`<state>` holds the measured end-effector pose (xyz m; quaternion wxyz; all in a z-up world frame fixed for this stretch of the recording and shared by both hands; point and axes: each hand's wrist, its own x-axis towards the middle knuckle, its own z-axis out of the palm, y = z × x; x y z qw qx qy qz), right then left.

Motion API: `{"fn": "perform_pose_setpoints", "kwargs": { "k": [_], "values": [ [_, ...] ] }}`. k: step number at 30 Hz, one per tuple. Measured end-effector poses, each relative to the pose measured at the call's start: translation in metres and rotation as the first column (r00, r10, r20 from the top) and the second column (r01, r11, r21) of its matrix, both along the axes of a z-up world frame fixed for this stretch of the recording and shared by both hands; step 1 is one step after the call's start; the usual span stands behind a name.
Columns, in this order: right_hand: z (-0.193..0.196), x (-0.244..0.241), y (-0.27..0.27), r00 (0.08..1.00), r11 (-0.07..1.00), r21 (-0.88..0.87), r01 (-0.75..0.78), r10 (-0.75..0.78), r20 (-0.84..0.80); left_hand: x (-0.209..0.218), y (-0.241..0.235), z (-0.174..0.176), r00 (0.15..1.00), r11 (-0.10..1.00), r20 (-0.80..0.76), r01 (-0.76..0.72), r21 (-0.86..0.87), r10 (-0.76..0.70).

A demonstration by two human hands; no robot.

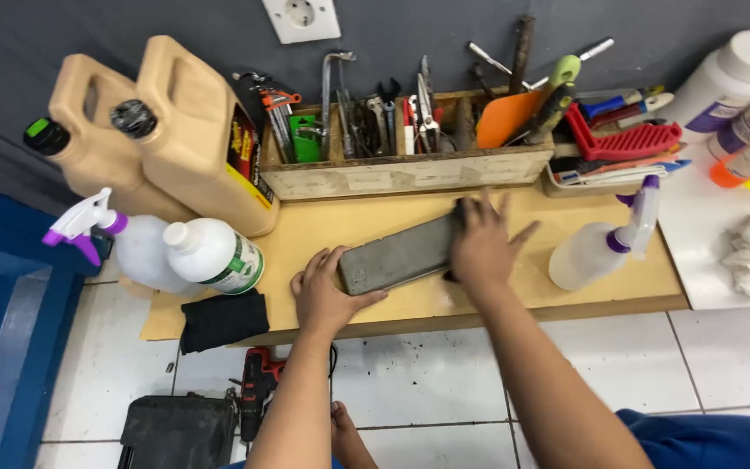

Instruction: The person is cleaning a component, inspecting a power tool, and selecting small parts from a tool case at a workbench.

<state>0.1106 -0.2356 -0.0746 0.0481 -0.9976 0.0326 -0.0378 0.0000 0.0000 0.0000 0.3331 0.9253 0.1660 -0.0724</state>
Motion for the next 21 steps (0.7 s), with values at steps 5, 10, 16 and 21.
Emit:
{"fn": "perform_pose_setpoints", "kwargs": {
  "k": [5,10,16,21],
  "values": [
    [0.032,0.0,0.02,0.998,0.996,0.089,-0.015,0.021,-0.065,-0.002,0.002,0.002,1.0,0.999,0.02,0.0,-0.032,0.001],
    [0.038,-0.04,0.096,0.954,0.953,0.076,-0.294,0.297,-0.033,0.004,0.012,-0.027,1.0,0.999,0.022,0.021,-0.03,-0.02],
    [0.071,-0.083,0.143,0.782,0.782,0.268,-0.562,0.608,-0.136,0.017,0.026,-0.089,0.996,0.979,-0.041,0.09,0.185,-0.084],
    [0.073,-0.066,0.107,0.758,0.788,0.082,-0.61,0.611,-0.229,0.006,0.016,-0.042,1.0,0.997,-0.013,0.028,0.067,-0.027]
  ]
}}
